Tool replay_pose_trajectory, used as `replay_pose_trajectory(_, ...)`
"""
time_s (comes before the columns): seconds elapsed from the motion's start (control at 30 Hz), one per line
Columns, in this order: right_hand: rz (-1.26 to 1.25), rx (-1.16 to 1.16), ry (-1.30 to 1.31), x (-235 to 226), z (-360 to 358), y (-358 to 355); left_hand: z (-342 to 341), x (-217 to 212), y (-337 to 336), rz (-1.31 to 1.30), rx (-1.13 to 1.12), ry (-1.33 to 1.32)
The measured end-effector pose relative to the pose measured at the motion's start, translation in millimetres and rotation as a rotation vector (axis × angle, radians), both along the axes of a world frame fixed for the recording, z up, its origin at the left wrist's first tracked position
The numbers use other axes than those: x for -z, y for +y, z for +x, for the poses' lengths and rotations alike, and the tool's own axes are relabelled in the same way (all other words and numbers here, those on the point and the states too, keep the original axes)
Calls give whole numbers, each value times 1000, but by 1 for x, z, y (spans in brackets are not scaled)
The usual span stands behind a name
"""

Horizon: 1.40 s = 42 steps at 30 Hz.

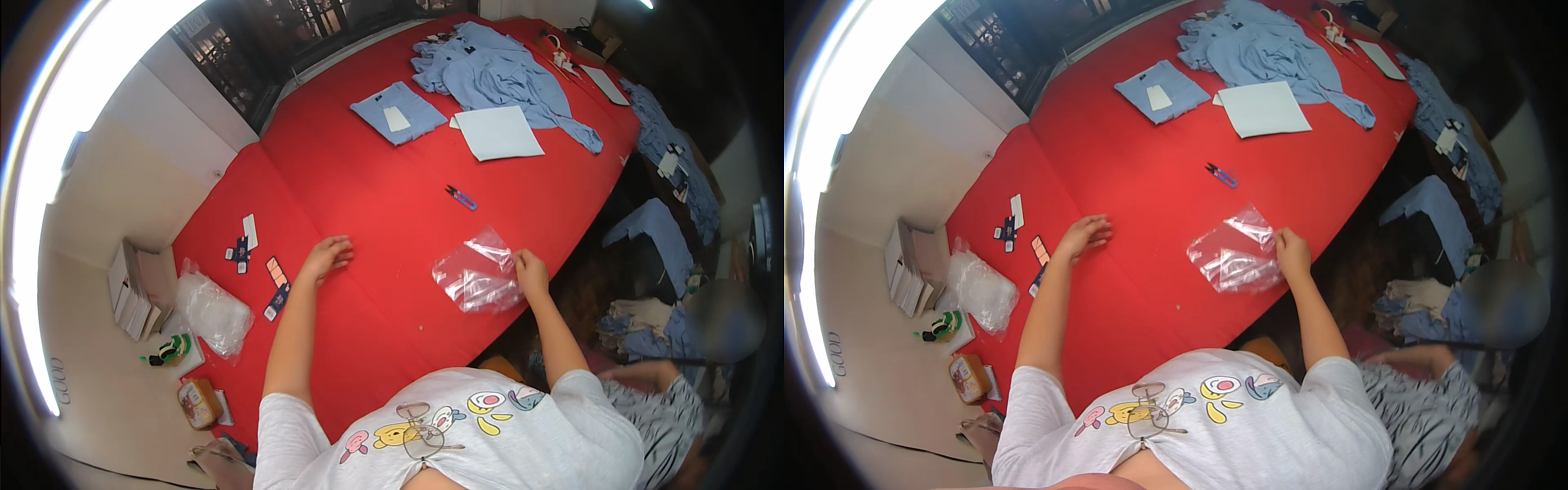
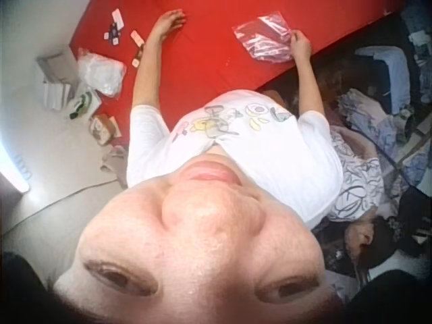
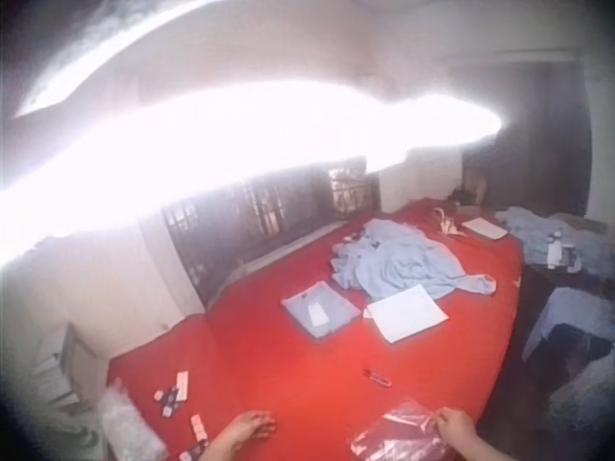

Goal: The person puts folded blue shirts into clear plastic bags on a red surface, smoothing the air out and sealing each bag before placing the finished items into a larger clear bag.

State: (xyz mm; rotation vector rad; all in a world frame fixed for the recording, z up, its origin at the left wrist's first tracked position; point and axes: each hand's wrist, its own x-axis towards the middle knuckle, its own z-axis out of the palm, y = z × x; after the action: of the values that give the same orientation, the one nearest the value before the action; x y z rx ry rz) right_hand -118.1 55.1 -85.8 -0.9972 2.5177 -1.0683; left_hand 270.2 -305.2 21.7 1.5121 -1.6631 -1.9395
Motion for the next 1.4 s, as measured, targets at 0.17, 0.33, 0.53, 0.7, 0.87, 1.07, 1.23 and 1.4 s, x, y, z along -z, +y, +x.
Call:
replay_pose_trajectory(0.17,217,-179,78,-2,-11,-1,-143,51,-41,126,-165,289)
replay_pose_trajectory(0.33,148,-689,352,-21,-25,-62,-259,92,-108,154,-494,454)
replay_pose_trajectory(0.53,179,-871,502,-27,-55,-151,-355,95,-147,-73,-703,424)
replay_pose_trajectory(0.7,191,-702,431,14,-92,-150,-344,92,-150,-188,-647,341)
replay_pose_trajectory(0.87,-151,-514,250,-9,-125,-118,-284,85,-97,-199,-577,255)
replay_pose_trajectory(1.07,-118,-287,-374,-39,-126,-68,-142,85,85,-152,-606,206)
replay_pose_trajectory(1.23,194,-575,-835,-57,-124,-8,-48,70,275,-25,-747,157)
replay_pose_trajectory(1.4,284,-638,-799,-100,-95,22,-10,75,390,15,-781,220)
